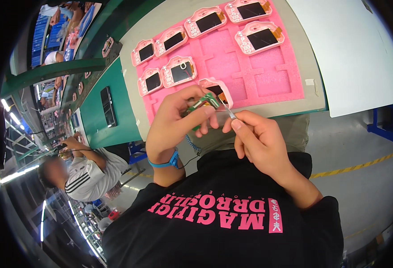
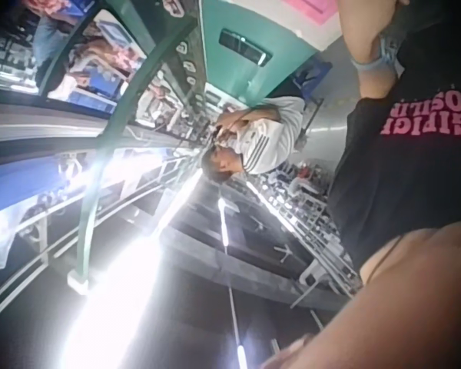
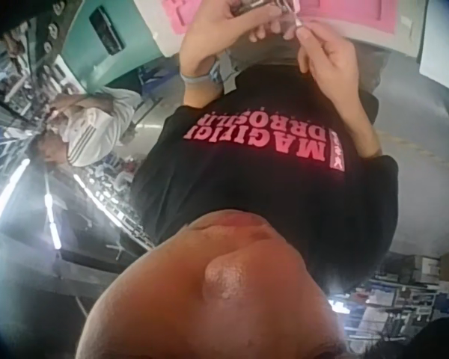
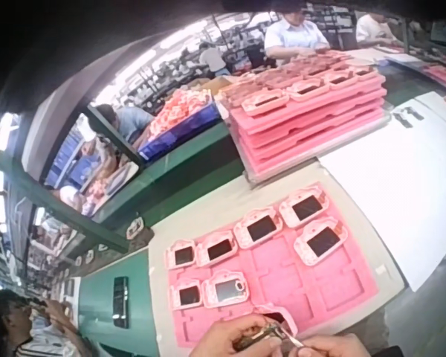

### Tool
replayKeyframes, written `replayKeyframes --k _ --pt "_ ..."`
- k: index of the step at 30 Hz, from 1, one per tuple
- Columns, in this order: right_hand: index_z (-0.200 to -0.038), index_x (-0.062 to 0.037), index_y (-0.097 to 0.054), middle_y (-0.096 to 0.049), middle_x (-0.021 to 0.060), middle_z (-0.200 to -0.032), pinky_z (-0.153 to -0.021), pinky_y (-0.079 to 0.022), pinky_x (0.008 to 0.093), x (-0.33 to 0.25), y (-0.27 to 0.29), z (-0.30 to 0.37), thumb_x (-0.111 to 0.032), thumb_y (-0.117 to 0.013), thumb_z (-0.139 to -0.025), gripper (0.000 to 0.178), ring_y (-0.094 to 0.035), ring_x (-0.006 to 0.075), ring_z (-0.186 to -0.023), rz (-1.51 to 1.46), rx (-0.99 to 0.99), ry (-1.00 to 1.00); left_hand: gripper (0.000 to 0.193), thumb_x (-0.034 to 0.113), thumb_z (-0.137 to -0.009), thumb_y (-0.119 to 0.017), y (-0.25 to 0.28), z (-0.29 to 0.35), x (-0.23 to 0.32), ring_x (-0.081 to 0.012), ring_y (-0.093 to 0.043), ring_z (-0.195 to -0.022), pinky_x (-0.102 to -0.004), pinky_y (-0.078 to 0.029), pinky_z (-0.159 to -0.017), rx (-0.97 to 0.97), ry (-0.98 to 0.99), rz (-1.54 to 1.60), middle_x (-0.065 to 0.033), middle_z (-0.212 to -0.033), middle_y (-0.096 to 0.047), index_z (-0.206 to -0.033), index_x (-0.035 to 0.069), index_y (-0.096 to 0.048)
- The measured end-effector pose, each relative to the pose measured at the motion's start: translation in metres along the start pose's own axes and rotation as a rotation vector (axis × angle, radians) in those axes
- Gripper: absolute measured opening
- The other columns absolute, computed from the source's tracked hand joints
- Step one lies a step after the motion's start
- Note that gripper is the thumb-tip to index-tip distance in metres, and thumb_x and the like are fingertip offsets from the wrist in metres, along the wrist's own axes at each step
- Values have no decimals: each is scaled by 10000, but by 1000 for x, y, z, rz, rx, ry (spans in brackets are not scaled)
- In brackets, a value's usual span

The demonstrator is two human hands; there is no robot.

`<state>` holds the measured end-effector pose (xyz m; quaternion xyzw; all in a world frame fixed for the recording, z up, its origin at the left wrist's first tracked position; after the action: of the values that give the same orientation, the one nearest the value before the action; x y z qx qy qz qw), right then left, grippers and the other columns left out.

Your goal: The recorder is assembling electronic components by applying a tool to circuit boards and placing them into a pink tray.

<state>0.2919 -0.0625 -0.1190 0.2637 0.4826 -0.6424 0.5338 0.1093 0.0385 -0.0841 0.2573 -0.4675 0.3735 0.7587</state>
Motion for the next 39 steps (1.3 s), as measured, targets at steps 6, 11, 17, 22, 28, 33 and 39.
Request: replayKeyframes --k 6,11,17,22,28,33,39 --pt "-1065 -16 -726 -523 -24 -576 -504 -308 240 6 -4 3 -78 -562 -1097 178 -403 64 -491 177 112 124 194 51 -1002 -695 -3 3 -9 -100 -586 -641 -207 -477 -563 -14 20 59 -95 -817 -737 -1183 -12 -668" --pt "-1048 -8 -729 -534 -21 -606 -509 -303 248 6 -6 7 -36 -597 -1065 136 -389 80 -503 234 147 151 188 56 -1002 -695 -3 6 -13 -93 -583 -639 -203 -472 -560 14 9 84 -86 -816 -738 -1177 -12 -682" --pt "-1035 -8 -735 -551 -17 -640 -517 -305 264 7 -9 8 -27 -618 -1046 118 -384 97 -528 398 215 260 185 68 -1005 -694 -4 8 -12 -83 -577 -635 -200 -467 -557 9 4 46 -76 -809 -736 -1173 -9 -690" --pt "-1026 -14 -740 -554 -16 -663 -520 -307 276 7 -9 11 -20 -631 -1030 109 -384 104 -546 439 192 241 175 78 -1007 -694 -4 11 -13 -75 -570 -631 -195 -465 -558 24 3 32 -68 -808 -735 -1161 -4 -696" --pt "-1021 -18 -739 -547 -16 -662 -522 -308 276 6 -8 10 -19 -625 -1032 115 -380 102 -543 387 187 220 160 87 -1007 -696 -5 11 -14 -70 -564 -629 -189 -455 -561 24 -11 18 -54 -800 -728 -1147 9 -696" --pt "-1013 -18 -735 -542 -18 -657 -522 -306 273 5 -8 11 -21 -623 -1033 114 -379 98 -544 387 166 220 151 90 -1007 -698 -7 10 -16 -68 -562 -630 -186 -447 -563 37 -35 23 -44 -792 -721 -1139 18 -697" --pt "-1012 -19 -734 -526 -20 -637 -522 -302 268 4 -7 10 -24 -623 -1035 113 -379 92 -537 352 147 196 140 92 -1007 -698 -6 8 -17 -68 -560 -629 -187 -441 -563 26 -54 27 -38 -784 -716 -1129 24 -696"
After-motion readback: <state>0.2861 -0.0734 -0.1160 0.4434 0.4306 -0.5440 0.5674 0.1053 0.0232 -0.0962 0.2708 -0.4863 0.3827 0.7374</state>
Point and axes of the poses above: each hand's wrist, its own z-axis away from the middle knuckle, its own y-axis out of the back of the hand, x = y × z, the point moved 3 cm from there along -z, towards the middle knuckle
